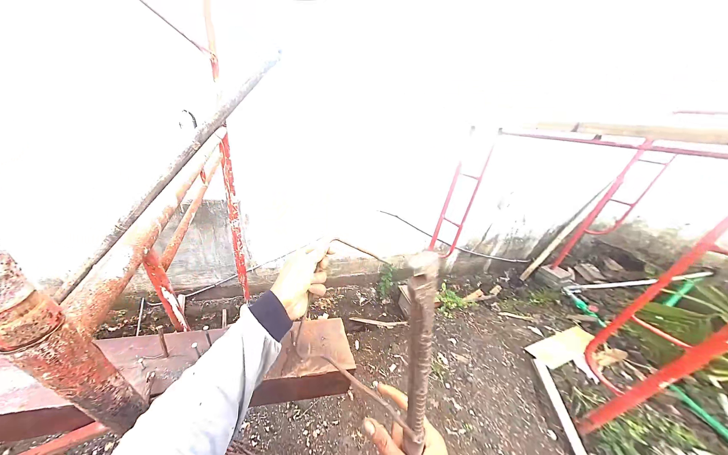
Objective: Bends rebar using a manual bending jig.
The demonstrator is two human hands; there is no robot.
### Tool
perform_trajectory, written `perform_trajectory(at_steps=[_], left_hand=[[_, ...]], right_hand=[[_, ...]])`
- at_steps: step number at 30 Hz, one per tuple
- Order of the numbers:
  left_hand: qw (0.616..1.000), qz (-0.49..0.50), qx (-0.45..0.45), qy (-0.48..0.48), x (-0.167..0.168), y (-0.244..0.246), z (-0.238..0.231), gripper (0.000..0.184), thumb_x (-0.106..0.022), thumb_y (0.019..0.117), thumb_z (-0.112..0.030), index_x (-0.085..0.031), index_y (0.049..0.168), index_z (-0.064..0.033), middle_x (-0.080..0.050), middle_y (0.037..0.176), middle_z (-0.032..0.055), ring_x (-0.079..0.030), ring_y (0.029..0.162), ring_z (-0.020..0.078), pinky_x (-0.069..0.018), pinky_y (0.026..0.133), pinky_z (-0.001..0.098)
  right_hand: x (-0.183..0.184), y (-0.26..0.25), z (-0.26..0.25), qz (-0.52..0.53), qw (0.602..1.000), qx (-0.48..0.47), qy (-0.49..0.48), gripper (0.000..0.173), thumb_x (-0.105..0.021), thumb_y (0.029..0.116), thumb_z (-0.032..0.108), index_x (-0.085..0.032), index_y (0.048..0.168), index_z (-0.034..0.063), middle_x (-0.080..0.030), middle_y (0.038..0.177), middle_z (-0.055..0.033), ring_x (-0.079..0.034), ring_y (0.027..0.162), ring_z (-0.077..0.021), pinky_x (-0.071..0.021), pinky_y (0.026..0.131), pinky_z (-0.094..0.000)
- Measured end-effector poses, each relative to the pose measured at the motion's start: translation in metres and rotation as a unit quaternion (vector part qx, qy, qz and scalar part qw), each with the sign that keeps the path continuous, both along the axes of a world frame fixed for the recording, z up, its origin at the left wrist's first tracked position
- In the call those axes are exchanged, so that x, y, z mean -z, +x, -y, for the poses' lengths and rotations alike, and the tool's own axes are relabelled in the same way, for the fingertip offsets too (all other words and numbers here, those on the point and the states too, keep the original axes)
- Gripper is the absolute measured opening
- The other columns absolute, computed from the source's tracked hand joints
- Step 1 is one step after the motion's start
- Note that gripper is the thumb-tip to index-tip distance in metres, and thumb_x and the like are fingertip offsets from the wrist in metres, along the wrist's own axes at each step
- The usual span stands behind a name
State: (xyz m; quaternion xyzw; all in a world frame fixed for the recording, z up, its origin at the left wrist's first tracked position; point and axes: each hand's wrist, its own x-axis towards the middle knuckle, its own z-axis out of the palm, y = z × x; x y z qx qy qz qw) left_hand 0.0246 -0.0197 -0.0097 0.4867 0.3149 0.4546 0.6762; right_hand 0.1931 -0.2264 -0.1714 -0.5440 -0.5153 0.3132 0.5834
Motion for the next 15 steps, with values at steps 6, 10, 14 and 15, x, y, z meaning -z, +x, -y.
perform_trajectory(at_steps=[6,10,14,15], left_hand=[[0.949,0.204,-0.064,-0.23,0.025,-0.011,-0.018,0.026,-0.046,0.1084,-0.034,-0.055,0.097,-0.0124,-0.045,0.063,-0.0042,-0.036,0.037,0.0023,-0.0385,0.035,0.0153],[0.942,0.169,-0.12,-0.264,0.034,-0.028,-0.012,0.024,-0.046,0.1084,-0.031,-0.056,0.101,-0.01,-0.057,0.073,0.0015,-0.058,0.054,0.01,-0.0556,0.053,0.023],[0.959,-0.001,-0.122,-0.254,0.052,-0.048,0.0,0.03,-0.047,0.1074,-0.037,-0.061,0.101,-0.0113,-0.059,0.074,0.0013,-0.054,0.054,0.01,-0.0493,0.05,0.0241],[0.961,-0.038,-0.108,-0.252,0.056,-0.053,0.005,0.032,-0.045,0.1075,-0.038,-0.06,0.095,-0.0132,-0.057,0.07,-0.0008,-0.049,0.049,0.0075,-0.0434,0.045,0.0215]], right_hand=[[-0.067,0.02,-0.054,-0.047,0.99,-0.082,0.107,0.009,-0.071,0.0926,0.01,-0.075,0.099,0.0043,-0.072,0.076,0.0038,-0.056,0.056,-0.0004,-0.0495,0.054,-0.021],[-0.113,0.017,-0.099,-0.05,0.976,-0.133,0.166,0.026,-0.072,0.0954,0.027,-0.077,0.109,0.0046,-0.065,0.065,0.0042,-0.045,0.044,-0.0017,-0.0404,0.041,-0.021],[-0.167,0.0,-0.133,-0.013,0.978,-0.125,0.169,0.021,-0.067,0.0962,0.03,-0.079,0.1,0.0132,-0.058,0.058,0.0042,-0.041,0.04,-0.0061,-0.039,0.039,-0.0258],[-0.178,-0.005,-0.141,-0.013,0.979,-0.124,0.162,0.018,-0.066,0.0962,0.027,-0.078,0.097,0.0133,-0.055,0.055,0.0037,-0.039,0.039,-0.0069,-0.0379,0.039,-0.0262]])
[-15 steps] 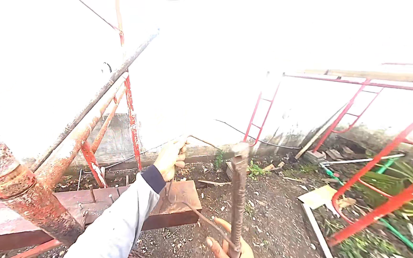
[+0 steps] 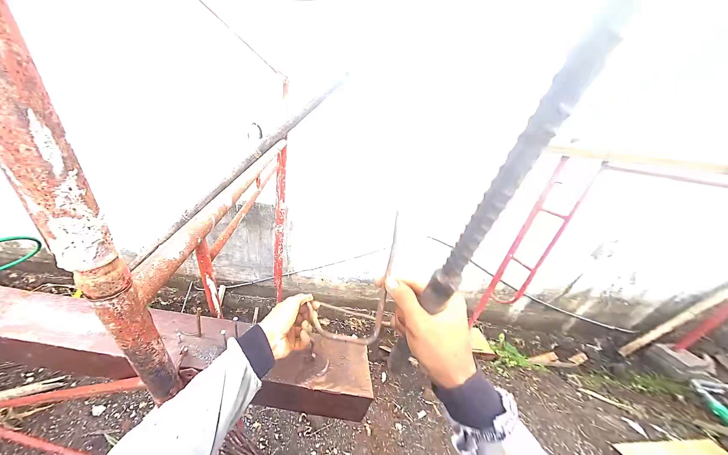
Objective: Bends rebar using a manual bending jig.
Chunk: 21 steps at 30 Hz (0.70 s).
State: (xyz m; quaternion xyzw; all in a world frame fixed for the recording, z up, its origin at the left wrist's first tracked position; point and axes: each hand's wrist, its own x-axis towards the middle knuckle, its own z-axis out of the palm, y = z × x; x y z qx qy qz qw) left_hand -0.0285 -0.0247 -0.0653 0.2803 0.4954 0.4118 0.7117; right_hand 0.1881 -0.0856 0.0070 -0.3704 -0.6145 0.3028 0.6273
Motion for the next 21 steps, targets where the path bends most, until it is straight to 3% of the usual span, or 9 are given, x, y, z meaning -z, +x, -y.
perform_trajectory(at_steps=[4,8,10,15,17,19,21], left_hand=[[0.993,-0.079,0.087,-0.032,-0.002,-0.017,0.021,0.036,-0.036,0.1099,-0.04,-0.056,0.092,-0.0158,-0.052,0.065,-0.0039,-0.04,0.042,0.0042,-0.0336,0.038,0.018],[0.981,-0.115,0.14,-0.065,0.007,-0.03,0.025,0.041,-0.029,0.1103,-0.047,-0.052,0.093,-0.0181,-0.049,0.065,-0.0046,-0.042,0.044,0.0049,-0.036,0.04,0.0186],[0.978,-0.13,0.143,-0.081,0.012,-0.034,0.023,0.043,-0.028,0.1103,-0.049,-0.051,0.092,-0.0177,-0.048,0.064,-0.0043,-0.042,0.045,0.0052,-0.0358,0.041,0.0186],[0.975,-0.14,0.125,-0.119,0.03,-0.042,0.01,0.043,-0.028,0.1099,-0.048,-0.053,0.094,-0.0167,-0.051,0.068,-0.0031,-0.042,0.045,0.0057,-0.035,0.041,0.0189],[0.979,-0.115,0.118,-0.123,0.033,-0.045,0.012,0.048,-0.029,0.109,-0.053,-0.052,0.09,-0.0158,-0.05,0.064,-0.0022,-0.041,0.042,0.0067,-0.0348,0.039,0.02],[0.989,-0.108,0.084,-0.057,0.026,-0.041,0.029,0.051,-0.028,0.1081,-0.059,-0.048,0.089,-0.0161,-0.043,0.06,-0.0031,-0.036,0.04,0.0063,-0.0322,0.038,0.0202],[0.966,-0.217,-0.022,0.136,0.01,-0.028,0.052,0.043,-0.034,0.1089,-0.053,-0.053,0.096,-0.0165,-0.041,0.065,-0.0062,-0.035,0.049,0.0049,-0.0321,0.047,0.0225]], right_hand=[[-0.031,-0.026,-0.023,0.003,0.998,0.008,-0.059,0.02,-0.062,0.1018,0.028,-0.071,0.095,0.0124,-0.049,0.052,-0.0012,-0.039,0.038,-0.0112,-0.0374,0.037,-0.028],[-0.026,-0.049,-0.038,0.039,0.986,0.077,-0.139,0.036,-0.062,0.099,0.051,-0.065,0.087,0.0165,-0.05,0.054,-0.0022,-0.043,0.039,-0.0132,-0.0385,0.039,-0.0308],[-0.014,-0.054,-0.048,0.053,0.979,0.105,-0.164,0.043,-0.061,0.0979,0.057,-0.066,0.09,0.0153,-0.051,0.057,-0.0024,-0.045,0.043,-0.0143,-0.0392,0.043,-0.0334],[0.01,-0.057,-0.067,0.079,0.968,0.128,-0.201,0.044,-0.059,0.0998,0.056,-0.065,0.091,0.0123,-0.052,0.061,-0.0048,-0.048,0.048,-0.0175,-0.0419,0.046,-0.0374],[0.013,-0.059,-0.073,0.066,0.965,0.143,-0.21,0.039,-0.062,0.1009,0.048,-0.066,0.091,0.0099,-0.054,0.062,-0.007,-0.049,0.048,-0.0197,-0.0424,0.047,-0.0394],[0.012,-0.06,-0.076,0.058,0.964,0.149,-0.214,0.035,-0.065,0.1014,0.041,-0.066,0.089,0.0083,-0.054,0.061,-0.0074,-0.048,0.048,-0.0203,-0.0418,0.048,-0.0404],[0.01,-0.06,-0.078,0.044,0.965,0.14,-0.219,0.032,-0.065,0.1017,0.037,-0.068,0.088,0.0086,-0.054,0.059,-0.0065,-0.046,0.046,-0.0185,-0.0403,0.046,-0.0381]])
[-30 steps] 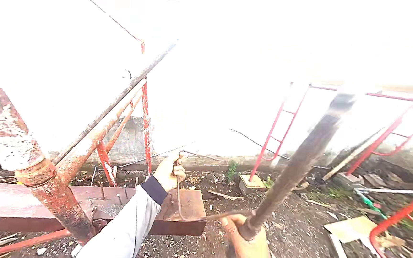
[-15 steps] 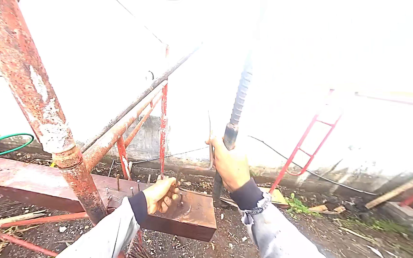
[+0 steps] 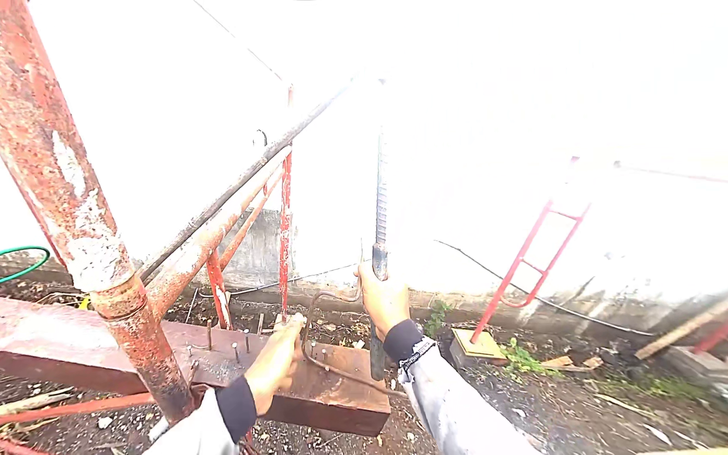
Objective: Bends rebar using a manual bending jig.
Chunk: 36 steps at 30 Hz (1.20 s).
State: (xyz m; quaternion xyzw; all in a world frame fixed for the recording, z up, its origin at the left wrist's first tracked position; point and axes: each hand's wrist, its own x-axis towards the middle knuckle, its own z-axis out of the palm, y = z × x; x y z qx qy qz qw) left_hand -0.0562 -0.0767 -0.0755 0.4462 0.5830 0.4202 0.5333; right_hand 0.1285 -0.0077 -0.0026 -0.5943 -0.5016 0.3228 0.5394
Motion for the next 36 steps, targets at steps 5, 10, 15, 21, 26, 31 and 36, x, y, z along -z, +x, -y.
perform_trajectory(at_steps=[5,10,15,21,26,31,36], left_hand=[[0.892,-0.216,-0.057,0.393,-0.035,0.018,-0.014,0.05,-0.051,0.0986,-0.058,-0.067,0.119,-0.0153,-0.064,0.118,0.0039,-0.06,0.112,0.0219,-0.0524,0.094,0.0487],[0.922,-0.147,0.037,0.357,-0.055,0.037,-0.033,0.025,-0.067,0.0999,-0.032,-0.071,0.087,-0.0117,-0.06,0.065,-0.0021,-0.05,0.049,0.0091,-0.0448,0.049,0.0276],[0.926,-0.132,0.064,0.347,-0.056,0.033,-0.039,0.024,-0.068,0.1003,-0.032,-0.071,0.09,-0.0103,-0.064,0.065,0.0014,-0.052,0.047,0.0117,-0.0446,0.045,0.0279],[0.921,-0.084,0.084,0.37,-0.051,0.032,-0.049,0.023,-0.07,0.0988,-0.028,-0.069,0.087,-0.0087,-0.063,0.064,0.0032,-0.051,0.046,0.0125,-0.0421,0.043,0.0266],[0.923,-0.065,0.093,0.368,-0.047,0.037,-0.051,0.025,-0.07,0.0981,-0.031,-0.069,0.087,-0.0088,-0.059,0.06,0.0045,-0.047,0.044,0.0136,-0.039,0.04,0.0268],[0.916,-0.063,0.103,0.381,-0.047,0.037,-0.052,0.026,-0.07,0.0979,-0.029,-0.067,0.083,-0.0083,-0.056,0.058,0.0044,-0.046,0.042,0.0138,-0.0389,0.039,0.0268],[0.921,-0.056,0.112,0.37,-0.048,0.036,-0.052,0.025,-0.07,0.0979,-0.028,-0.067,0.084,-0.008,-0.058,0.059,0.0053,-0.047,0.043,0.0139,-0.0388,0.04,0.0261]], right_hand=[[0.008,-0.007,0.002,-0.074,0.996,-0.057,-0.006,0.025,-0.067,0.0987,0.036,-0.069,0.094,0.0125,-0.049,0.057,-0.0051,-0.039,0.039,-0.014,-0.0367,0.039,-0.0306],[0.013,0.018,0.01,-0.032,0.995,-0.093,-0.011,0.034,-0.058,0.1031,0.047,-0.074,0.105,0.0165,-0.042,0.053,0.0005,-0.035,0.04,-0.0112,-0.0362,0.04,-0.03],[0.059,0.092,0.045,0.172,0.985,-0.017,0.025,0.04,-0.067,0.0921,0.051,-0.072,0.074,0.0156,-0.05,0.052,0.0029,-0.044,0.044,-0.0118,-0.0384,0.046,-0.0379],[0.15,0.143,0.113,0.227,0.969,-0.019,-0.09,0.047,-0.076,0.0841,0.059,-0.081,0.106,0.018,-0.07,0.072,-0.0024,-0.06,0.06,-0.0154,-0.051,0.061,-0.0461],[0.182,0.128,0.136,0.125,0.983,-0.009,-0.135,0.035,-0.079,0.0894,0.041,-0.081,0.108,0.0121,-0.073,0.078,-0.0034,-0.062,0.063,-0.0097,-0.0524,0.065,-0.0364],[0.186,0.111,0.137,-0.006,0.99,0.011,-0.138,0.029,-0.08,0.0901,0.031,-0.079,0.107,0.0072,-0.061,0.06,0.0008,-0.042,0.042,-0.0061,-0.0379,0.043,-0.0284],[0.189,0.108,0.142,-0.048,0.991,-0.011,-0.126,0.023,-0.074,0.0942,0.029,-0.077,0.104,0.0081,-0.053,0.055,0.004,-0.038,0.041,-0.0055,-0.0362,0.041,-0.0275]])
